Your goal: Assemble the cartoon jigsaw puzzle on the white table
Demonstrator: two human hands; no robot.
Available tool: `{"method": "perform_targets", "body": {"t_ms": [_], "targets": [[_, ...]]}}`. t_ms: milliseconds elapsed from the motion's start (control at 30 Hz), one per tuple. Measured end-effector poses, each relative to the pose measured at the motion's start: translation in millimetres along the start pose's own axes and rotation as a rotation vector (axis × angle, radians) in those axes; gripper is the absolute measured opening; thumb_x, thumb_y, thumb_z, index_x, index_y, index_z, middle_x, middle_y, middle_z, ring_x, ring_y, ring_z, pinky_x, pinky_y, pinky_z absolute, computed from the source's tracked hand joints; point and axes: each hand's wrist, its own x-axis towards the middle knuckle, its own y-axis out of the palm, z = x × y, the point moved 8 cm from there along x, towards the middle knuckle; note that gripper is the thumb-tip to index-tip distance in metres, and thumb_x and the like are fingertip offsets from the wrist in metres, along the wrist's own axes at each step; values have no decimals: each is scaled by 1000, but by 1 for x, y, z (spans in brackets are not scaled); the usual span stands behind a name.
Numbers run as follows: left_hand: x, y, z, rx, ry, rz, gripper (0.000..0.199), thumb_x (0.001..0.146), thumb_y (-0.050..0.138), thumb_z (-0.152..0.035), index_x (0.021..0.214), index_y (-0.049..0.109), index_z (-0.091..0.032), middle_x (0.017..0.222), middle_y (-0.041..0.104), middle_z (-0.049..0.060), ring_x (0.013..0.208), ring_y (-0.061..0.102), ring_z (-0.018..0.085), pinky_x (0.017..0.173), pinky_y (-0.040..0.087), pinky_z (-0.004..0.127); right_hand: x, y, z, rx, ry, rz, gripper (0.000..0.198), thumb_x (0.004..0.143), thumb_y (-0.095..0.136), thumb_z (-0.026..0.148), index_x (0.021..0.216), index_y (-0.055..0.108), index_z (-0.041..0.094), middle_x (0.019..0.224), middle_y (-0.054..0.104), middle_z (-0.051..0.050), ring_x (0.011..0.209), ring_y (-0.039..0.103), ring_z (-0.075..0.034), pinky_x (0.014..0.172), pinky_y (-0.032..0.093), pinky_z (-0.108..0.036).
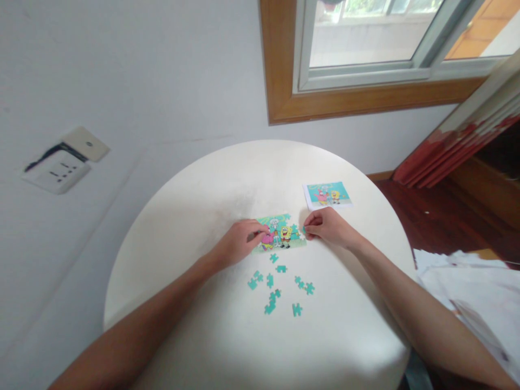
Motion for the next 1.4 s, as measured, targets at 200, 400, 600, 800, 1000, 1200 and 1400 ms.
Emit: {"method": "perform_targets", "body": {"t_ms": [200, 400, 600, 800, 1000, 1200, 1400], "targets": [[-1, 2, 4, 15, 15, -2, 21, 94, 53, -27, 97, 73, -21, 98, 73, 5, 92, 65, 18, 86, 47, 30, 1, -5, 7, -11, -65, -70, 4, 67, 63, 20, 65, 63, 16, 58, 66, -4, 54, 59, -14, 52, 44, -25], [1, 0, 11, 47, 85, -61, 21, 92, 53, -20, 99, 73, -22, 101, 71, 5, 98, 62, 19, 92, 44, 33, 7, -6, 1, -105, -122, -152, 10, 69, 63, 22, 69, 70, 14, 59, 64, -3, 54, 55, -13, 52, 40, -25], [3, -7, 22, 90, 69, -157, 21, 91, 53, -16, 94, 73, -21, 98, 69, 4, 94, 61, 19, 90, 44, 34, 13, -3, -2, -208, -122, -173, 15, 70, 62, 23, 69, 73, 13, 61, 68, -5, 57, 58, -15, 55, 42, -27], [3, -6, 20, 84, 78, -158, 22, 91, 52, -16, 94, 73, -22, 98, 69, 4, 94, 61, 19, 90, 44, 35, 17, -3, -2, -256, -118, -158, 14, 69, 62, 22, 68, 73, 13, 60, 69, -5, 56, 59, -15, 54, 41, -26], [2, -3, 3, 113, 154, -80, 21, 94, 54, -23, 104, 72, -22, 107, 69, 5, 99, 58, 20, 93, 43, 38, 17, -5, 2, -326, -121, -189, 12, 70, 64, 23, 66, 70, 14, 58, 67, -3, 53, 56, -13, 52, 38, -25], [-9, 19, -26, 205, 276, 110, 36, 96, 53, -34, 131, 59, -31, 137, 58, 3, 115, 47, 24, 101, 36, 43, 15, -4, 6, -395, -135, -206, 11, 70, 65, 22, 66, 71, 14, 62, 68, -4, 58, 59, -14, 54, 39, -25], [-11, 28, -28, 250, 261, 153, 43, 96, 53, -39, 139, 51, -36, 143, 53, -1, 119, 43, 26, 101, 33, 46, 13, -5, 10, -406, -151, -228, 10, 70, 65, 23, 68, 70, 14, 63, 69, -5, 58, 60, -15, 56, 41, -25]]}}
